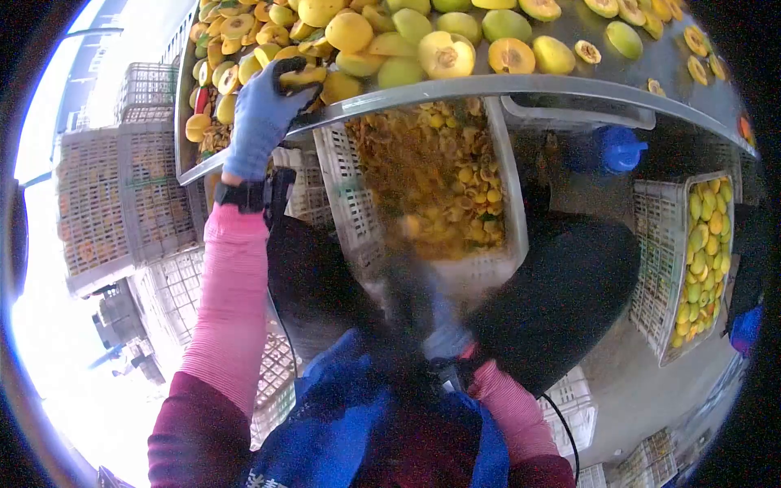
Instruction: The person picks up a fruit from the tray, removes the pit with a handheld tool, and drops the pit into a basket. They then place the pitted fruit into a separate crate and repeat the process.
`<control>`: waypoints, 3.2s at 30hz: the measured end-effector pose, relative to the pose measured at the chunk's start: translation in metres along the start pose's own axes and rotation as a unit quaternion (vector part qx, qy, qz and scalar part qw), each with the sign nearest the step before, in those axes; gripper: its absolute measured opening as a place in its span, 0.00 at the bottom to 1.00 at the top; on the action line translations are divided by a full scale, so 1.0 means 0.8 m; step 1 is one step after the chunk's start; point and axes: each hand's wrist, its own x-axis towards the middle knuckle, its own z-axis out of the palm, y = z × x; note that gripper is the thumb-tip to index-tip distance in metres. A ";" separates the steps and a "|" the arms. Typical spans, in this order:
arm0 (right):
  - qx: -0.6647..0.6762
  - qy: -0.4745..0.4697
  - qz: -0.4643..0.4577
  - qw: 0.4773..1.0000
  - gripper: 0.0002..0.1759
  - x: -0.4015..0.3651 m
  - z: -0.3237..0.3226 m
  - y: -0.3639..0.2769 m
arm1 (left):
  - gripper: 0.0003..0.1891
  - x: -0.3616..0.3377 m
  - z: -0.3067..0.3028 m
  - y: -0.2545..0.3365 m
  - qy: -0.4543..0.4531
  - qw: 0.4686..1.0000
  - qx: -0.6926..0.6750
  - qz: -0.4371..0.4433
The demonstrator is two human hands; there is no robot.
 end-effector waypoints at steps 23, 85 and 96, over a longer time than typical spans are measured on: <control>-0.417 0.072 -0.352 0.835 0.16 -0.005 0.011 0.000 | 0.11 -0.255 0.016 0.130 -0.042 0.792 -0.543 -0.275; -0.501 0.037 -0.367 0.783 0.23 -0.016 -0.018 0.065 | 0.10 -0.267 0.034 0.150 0.101 0.752 -0.609 -0.231; -0.407 -0.034 -0.209 0.888 0.20 -0.007 -0.039 0.051 | 0.14 -0.277 0.042 0.108 -0.098 0.705 -0.660 -0.243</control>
